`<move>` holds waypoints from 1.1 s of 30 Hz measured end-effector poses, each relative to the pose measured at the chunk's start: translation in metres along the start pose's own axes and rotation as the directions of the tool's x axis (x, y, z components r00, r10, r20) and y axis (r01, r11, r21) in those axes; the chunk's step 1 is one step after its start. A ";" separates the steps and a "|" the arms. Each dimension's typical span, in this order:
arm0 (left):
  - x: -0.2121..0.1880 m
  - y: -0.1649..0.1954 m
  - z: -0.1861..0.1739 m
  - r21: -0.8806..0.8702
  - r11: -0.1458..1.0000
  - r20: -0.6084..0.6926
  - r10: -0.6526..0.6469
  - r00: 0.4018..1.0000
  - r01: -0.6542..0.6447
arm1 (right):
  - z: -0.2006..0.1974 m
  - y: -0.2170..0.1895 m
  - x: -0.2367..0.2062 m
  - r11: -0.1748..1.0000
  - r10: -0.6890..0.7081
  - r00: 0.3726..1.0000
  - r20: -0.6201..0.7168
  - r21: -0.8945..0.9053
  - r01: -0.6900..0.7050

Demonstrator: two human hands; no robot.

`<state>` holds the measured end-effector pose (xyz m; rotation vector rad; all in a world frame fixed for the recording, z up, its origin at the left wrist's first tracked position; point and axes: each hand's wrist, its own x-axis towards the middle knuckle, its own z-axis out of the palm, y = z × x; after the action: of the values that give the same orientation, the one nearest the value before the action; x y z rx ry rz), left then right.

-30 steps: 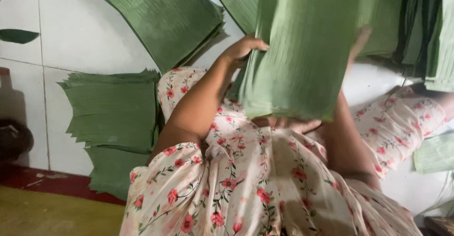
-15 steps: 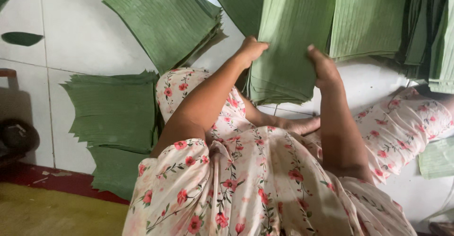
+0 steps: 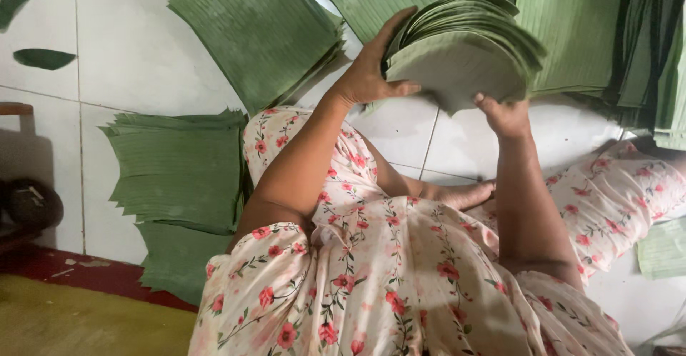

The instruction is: The person sits on the floor and sorts cut banana leaf sheets, picking up stacks of leaves by hand, squaring and aligning the edges, and placing them into organized piles on the floor. They repeatedly gather loose sheets, tap the stack to even it, and set the finished stack with other piles.

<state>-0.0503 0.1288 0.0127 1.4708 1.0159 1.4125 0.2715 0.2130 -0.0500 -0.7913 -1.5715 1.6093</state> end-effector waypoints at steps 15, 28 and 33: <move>-0.006 -0.008 0.015 0.196 0.971 -0.224 -0.091 0.970 0.137 | 0.040 -0.019 0.015 0.979 -0.120 0.955 -0.272 -0.194 0.067; -0.051 -0.002 -0.025 0.274 0.958 -0.370 0.020 0.929 0.088 | 0.067 -0.026 0.052 0.991 0.134 0.980 0.150 -0.030 -0.131; -0.053 -0.024 -0.025 0.247 0.965 -0.397 0.021 0.917 0.085 | 0.075 -0.123 0.058 0.943 -0.273 0.905 0.327 -0.094 0.319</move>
<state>-0.0774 0.0873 -0.0263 1.3645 1.5221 1.6424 0.1880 0.2186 0.0812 -0.3531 -1.9458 1.4548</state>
